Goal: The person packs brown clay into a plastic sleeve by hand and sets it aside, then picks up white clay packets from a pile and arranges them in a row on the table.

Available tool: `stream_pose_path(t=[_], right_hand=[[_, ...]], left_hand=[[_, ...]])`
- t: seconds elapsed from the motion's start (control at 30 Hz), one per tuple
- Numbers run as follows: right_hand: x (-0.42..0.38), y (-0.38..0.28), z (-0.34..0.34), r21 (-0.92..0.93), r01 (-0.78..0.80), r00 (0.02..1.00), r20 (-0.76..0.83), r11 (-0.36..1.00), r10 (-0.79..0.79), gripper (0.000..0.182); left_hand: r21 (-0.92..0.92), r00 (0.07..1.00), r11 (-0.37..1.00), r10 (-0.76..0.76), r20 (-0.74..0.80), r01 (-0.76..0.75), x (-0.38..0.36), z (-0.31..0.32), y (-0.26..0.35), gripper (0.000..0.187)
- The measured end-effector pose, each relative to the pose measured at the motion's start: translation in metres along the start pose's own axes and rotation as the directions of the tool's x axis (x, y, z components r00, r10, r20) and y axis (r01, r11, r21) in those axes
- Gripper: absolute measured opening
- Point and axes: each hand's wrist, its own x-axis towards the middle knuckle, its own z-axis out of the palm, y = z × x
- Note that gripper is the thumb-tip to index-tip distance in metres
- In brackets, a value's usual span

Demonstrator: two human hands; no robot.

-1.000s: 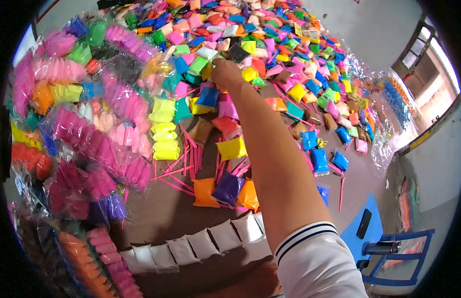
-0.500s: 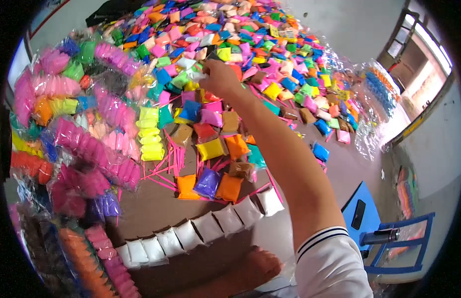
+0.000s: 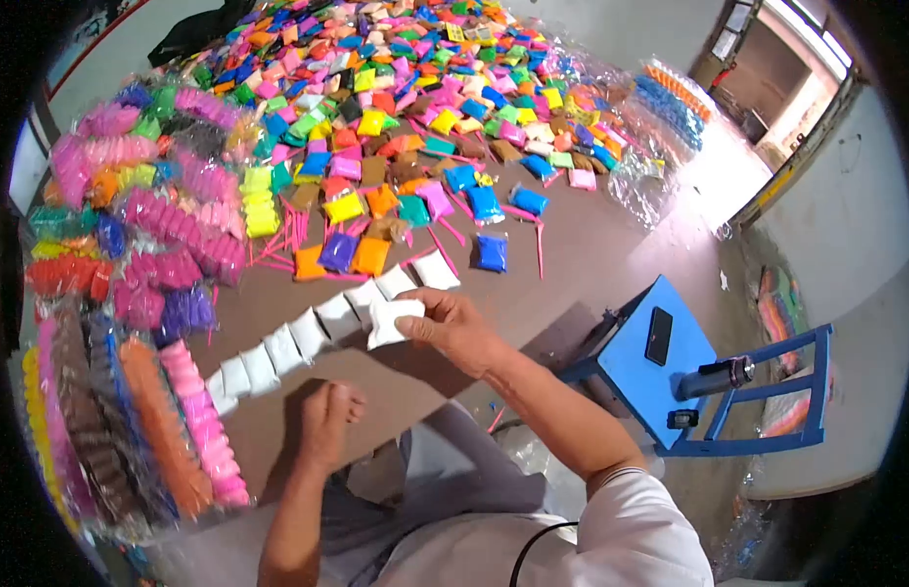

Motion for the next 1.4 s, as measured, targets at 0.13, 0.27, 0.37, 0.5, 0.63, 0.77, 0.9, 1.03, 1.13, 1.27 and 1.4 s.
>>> stream_pose_path(t=[0.13,0.27,0.37,0.5,0.63,0.77,0.9,1.03,1.13,1.27,1.4], right_hand=[[-0.031,0.052,0.028,0.132,0.006,0.997,0.075,0.991,-0.016,0.021],[-0.049,0.079,0.064,0.155,-0.021,0.993,0.121,0.988,0.002,0.014],[-0.052,0.093,0.079,0.104,0.105,0.994,0.027,0.989,-0.108,0.018],[-0.051,0.061,0.073,0.126,0.008,0.988,0.152,0.992,-0.027,0.018],[-0.045,0.062,0.062,0.032,-0.145,0.963,0.233,0.989,0.134,0.019],[-0.044,0.088,0.062,0.023,-0.011,0.982,0.19,1.0,0.006,0.017],[-0.044,0.087,0.061,0.017,-0.039,0.982,0.183,0.999,0.036,0.018],[-0.04,0.069,0.058,-0.046,-0.11,0.943,0.311,0.993,0.119,0.018],[-0.039,0.06,0.047,-0.166,-0.084,0.907,0.396,0.983,0.145,0.02],[-0.045,0.074,0.052,-0.141,-0.038,0.952,0.297,0.989,0.079,0.021],[-0.047,0.079,0.062,-0.106,-0.107,0.978,0.169,0.989,0.124,0.021]], left_hand=[[-0.016,0.999,1.0,-0.015,-0.047,0.015,-0.032,-0.01,0.003,0.036],[0.053,0.987,0.995,0.091,-0.134,-0.085,-0.039,0.008,0.003,0.037],[0.13,0.975,0.986,0.131,-0.181,-0.108,-0.041,0.01,-0.006,0.038],[0.041,0.968,0.992,0.121,-0.221,-0.115,-0.044,0.016,-0.004,0.04],[0.127,0.955,0.978,0.191,-0.227,-0.166,-0.041,0.019,-0.012,0.035],[0.248,0.956,0.957,0.203,-0.211,-0.149,-0.041,0.021,-0.01,0.028],[0.26,0.94,0.946,0.254,-0.229,-0.192,-0.038,0.021,-0.012,0.025],[0.267,0.932,0.943,0.268,-0.246,-0.2,-0.039,0.017,-0.014,0.025],[0.271,0.97,0.958,0.15,-0.194,-0.094,-0.042,0.013,-0.014,0.026],[0.217,0.966,0.97,0.156,-0.208,-0.11,-0.039,0.017,-0.011,0.024],[0.176,0.963,0.973,0.186,-0.194,-0.153,-0.038,0.017,-0.008,0.02]])
